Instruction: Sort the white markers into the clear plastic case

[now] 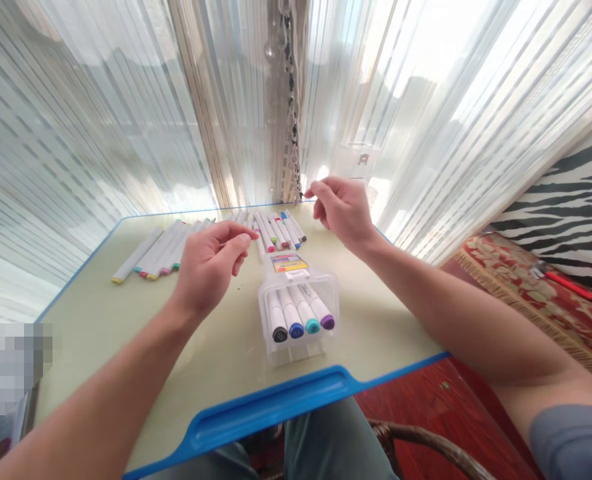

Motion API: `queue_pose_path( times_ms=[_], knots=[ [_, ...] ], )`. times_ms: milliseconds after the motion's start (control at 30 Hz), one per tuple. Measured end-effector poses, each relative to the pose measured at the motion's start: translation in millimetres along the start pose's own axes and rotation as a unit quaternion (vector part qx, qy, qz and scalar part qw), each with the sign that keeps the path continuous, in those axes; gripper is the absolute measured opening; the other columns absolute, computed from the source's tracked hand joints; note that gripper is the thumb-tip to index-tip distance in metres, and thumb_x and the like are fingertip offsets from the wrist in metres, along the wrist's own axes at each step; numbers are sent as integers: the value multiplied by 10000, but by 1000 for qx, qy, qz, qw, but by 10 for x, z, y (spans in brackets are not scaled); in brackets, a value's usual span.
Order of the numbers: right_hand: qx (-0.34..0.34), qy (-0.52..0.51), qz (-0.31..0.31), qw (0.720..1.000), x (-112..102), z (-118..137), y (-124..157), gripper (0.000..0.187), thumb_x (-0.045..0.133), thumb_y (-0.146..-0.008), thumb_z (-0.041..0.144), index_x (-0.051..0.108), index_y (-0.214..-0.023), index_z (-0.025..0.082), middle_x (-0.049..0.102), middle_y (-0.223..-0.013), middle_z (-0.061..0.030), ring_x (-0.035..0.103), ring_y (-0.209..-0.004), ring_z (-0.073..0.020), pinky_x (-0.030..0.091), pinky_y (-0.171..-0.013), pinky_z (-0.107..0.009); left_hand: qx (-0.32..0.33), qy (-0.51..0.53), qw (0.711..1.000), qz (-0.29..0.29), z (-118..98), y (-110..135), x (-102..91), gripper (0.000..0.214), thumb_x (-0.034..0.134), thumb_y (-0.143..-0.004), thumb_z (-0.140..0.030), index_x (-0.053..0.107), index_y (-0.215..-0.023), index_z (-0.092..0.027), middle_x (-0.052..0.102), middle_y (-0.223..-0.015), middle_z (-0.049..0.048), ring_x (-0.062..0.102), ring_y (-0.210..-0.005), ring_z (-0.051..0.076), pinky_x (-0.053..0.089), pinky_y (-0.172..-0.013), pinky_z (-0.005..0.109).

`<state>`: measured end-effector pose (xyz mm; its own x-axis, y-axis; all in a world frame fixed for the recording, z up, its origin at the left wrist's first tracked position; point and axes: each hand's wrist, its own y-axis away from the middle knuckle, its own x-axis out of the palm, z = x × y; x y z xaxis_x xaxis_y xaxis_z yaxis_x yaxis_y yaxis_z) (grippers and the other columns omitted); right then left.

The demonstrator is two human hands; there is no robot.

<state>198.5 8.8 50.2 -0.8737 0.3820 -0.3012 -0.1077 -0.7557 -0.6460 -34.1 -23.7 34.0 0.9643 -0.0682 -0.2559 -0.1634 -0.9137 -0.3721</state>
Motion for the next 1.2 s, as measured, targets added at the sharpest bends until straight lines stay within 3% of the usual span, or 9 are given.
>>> queue_pose_path(
  times_ms=[100, 233, 467, 700, 933, 1200],
  knots=[
    [-15, 95, 15, 995, -17, -233, 136, 289, 564, -947, 293, 703, -726, 169, 626, -516, 6, 577, -491, -122, 460, -569, -276, 26, -127, 991, -19, -2, 16, -3, 184, 580, -857, -257, 723, -790, -163, 476, -491, -40, 422, -473, 108, 307, -489, 267],
    [-27, 108, 31, 993, -104, -353, 247, 284, 553, -938, 317, 710, -757, 164, 640, -545, -7, 581, -495, -135, 444, -551, -274, 54, -213, 975, -20, 16, 12, -2, 202, 568, -851, -262, 720, -765, -161, 507, -527, -25, 416, -506, 115, 280, -515, 281],
    [-33, 110, 109, 987, -15, -353, 320, 283, 552, -930, 304, 700, -736, 161, 681, -581, -22, 558, -458, -120, 415, -494, -250, 43, -241, 969, -28, 19, -5, -37, 217, 553, -855, -285, 717, -766, -174, 517, -527, -26, 417, -508, 125, 302, -539, 285],
    [-51, 123, 109, 985, 6, -415, 298, 219, 557, -915, 249, 696, -768, 167, 713, -692, -42, 634, -621, -154, 466, -558, -252, 29, -265, 964, -21, 50, -5, -31, 207, 561, -838, -278, 727, -775, -172, 565, -557, -20, 442, -541, 130, 325, -578, 284],
    [-81, 139, 136, 978, 59, -475, 306, 171, 608, -879, 219, 724, -986, 155, 726, -961, -106, 692, -907, -226, 554, -755, -330, 21, -274, 962, -14, 81, -16, -42, 225, 569, -849, -300, 735, -774, -168, 549, -537, -19, 415, -524, 129, 302, -552, 281],
    [-124, 153, 195, 961, 141, -489, 368, 275, 626, -911, 293, 689, -1133, 143, 696, -1133, -160, 664, -1088, -303, 509, -972, -448, 10, -282, 959, -9, 112, -35, -45, 225, 557, -838, -282, 743, -789, -166, 600, -578, -9, 460, -541, 128, 321, -565, 281]
  ],
)
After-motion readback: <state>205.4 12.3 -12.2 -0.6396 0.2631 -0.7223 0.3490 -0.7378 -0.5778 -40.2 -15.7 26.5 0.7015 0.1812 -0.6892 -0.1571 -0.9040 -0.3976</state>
